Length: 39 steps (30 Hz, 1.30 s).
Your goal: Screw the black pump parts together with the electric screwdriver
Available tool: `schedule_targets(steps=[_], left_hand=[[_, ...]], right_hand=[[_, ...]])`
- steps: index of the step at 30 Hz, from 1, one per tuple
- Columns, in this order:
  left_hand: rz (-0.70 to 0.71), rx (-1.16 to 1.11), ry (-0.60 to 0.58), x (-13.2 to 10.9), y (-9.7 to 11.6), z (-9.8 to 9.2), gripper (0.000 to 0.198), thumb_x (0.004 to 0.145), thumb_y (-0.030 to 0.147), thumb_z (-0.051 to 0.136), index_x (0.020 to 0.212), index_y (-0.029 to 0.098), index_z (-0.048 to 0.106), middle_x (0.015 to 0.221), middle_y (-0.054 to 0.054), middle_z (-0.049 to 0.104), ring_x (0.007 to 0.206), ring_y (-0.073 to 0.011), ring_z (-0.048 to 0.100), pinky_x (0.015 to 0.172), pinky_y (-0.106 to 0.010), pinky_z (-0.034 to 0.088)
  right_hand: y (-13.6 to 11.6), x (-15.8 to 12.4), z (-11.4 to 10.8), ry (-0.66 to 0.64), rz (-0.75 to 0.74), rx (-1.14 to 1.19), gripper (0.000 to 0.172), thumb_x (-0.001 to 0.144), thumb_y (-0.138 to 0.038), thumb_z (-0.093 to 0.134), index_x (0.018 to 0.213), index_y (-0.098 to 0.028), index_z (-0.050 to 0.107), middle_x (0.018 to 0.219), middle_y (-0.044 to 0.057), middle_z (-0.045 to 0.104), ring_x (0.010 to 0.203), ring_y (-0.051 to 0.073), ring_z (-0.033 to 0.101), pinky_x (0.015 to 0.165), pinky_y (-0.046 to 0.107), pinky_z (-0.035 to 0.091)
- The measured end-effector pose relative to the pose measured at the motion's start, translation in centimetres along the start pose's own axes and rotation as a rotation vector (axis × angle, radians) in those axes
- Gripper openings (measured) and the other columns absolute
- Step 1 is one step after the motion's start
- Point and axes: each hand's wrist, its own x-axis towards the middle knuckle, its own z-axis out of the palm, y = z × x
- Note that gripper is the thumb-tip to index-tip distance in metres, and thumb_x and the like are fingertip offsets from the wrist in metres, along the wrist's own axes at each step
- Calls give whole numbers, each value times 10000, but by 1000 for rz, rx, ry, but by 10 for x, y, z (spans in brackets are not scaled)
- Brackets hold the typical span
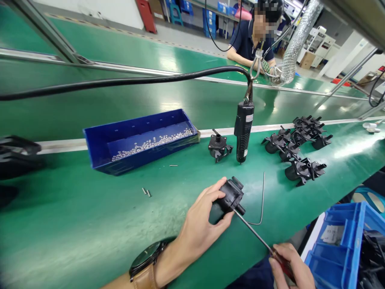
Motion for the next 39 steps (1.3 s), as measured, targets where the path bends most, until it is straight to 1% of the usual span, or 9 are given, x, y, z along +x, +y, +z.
schedule_targets(steps=[2, 6, 16, 20, 25, 31, 35, 37, 39], left_hand=[[19, 10, -20, 1, 0, -2, 405, 880, 134, 702, 1233, 214, 519, 1450, -205, 621, 1351, -321, 603, 1028, -487, 581], [30, 24, -73, 3, 1, -4, 479, 850, 201, 784, 1251, 212, 522, 1417, -211, 631, 1286, -339, 638, 1002, -509, 589], [106, -14, -25, 3, 2, -2, 200, 898, 116, 700, 1034, 207, 586, 1473, -222, 603, 1340, -313, 610, 1003, -437, 583], [107, -9, -5, 4, 2, -3, 172, 902, 123, 694, 1022, 201, 598, 1453, -238, 616, 1332, -322, 617, 990, -456, 585], [68, -18, 22, 6, 3, -4, 136, 897, 132, 693, 964, 216, 610, 1426, -205, 649, 1281, -304, 653, 977, -459, 588], [20, -21, 15, 7, 3, -5, 119, 884, 147, 707, 934, 220, 628, 1409, -180, 670, 1265, -305, 666, 998, -479, 578], [20, -6, -2, 8, 2, -6, 120, 883, 146, 705, 931, 222, 626, 1411, -175, 670, 1248, -299, 672, 970, -470, 587], [24, -4, -1, 8, 2, -6, 123, 880, 147, 707, 932, 222, 625, 1407, -177, 671, 1240, -298, 675, 961, -468, 590], [26, -4, 3, 8, 3, -6, 125, 877, 147, 710, 932, 221, 625, 1401, -177, 675, 1234, -297, 678, 963, -468, 589]], right_hand=[[5, 1, 2, 49, -73, -45, 186, 888, -294, 766, 1054, -214, 738, 974, 112, 804, 837, 232, 795, 783, 255, 652], [9, 10, -7, -19, -130, -71, 182, 876, -275, 783, 1042, -217, 739, 946, 91, 794, 760, 211, 798, 685, 209, 653], [14, 9, -16, -28, -132, -65, 197, 848, -254, 815, 1034, -233, 757, 952, 83, 797, 788, 204, 797, 714, 197, 637], [9, 6, -12, -91, 26, 127, 187, 875, -267, 786, 1061, -254, 766, 947, 73, 792, 772, 193, 790, 671, 189, 623], [-13, -1, -3, -77, 377, 365, 236, 926, -431, 714, 1050, -238, 769, 841, 61, 777, 755, 196, 774, 687, 207, 614], [-26, -2, -2, -126, 376, 376, 229, 880, -433, 773, 924, -208, 776, 814, 66, 759, 704, 175, 716, 646, 209, 581], [-28, 0, 1, -190, 632, 640, 385, 866, -554, 770, 968, -184, 742, 670, 2, 648, 429, 34, 424, 411, 147, 317], [-28, 3, 3, -306, 734, 786, 440, 871, -598, 750, 941, -165, 711, 638, -20, 607, 385, -12, 276, 389, 142, 178], [-27, 7, 4, -404, 780, 867, 452, 890, -606, 727, 921, -157, 690, 645, -17, 612, 370, -24, 241, 379, 148, 135]])
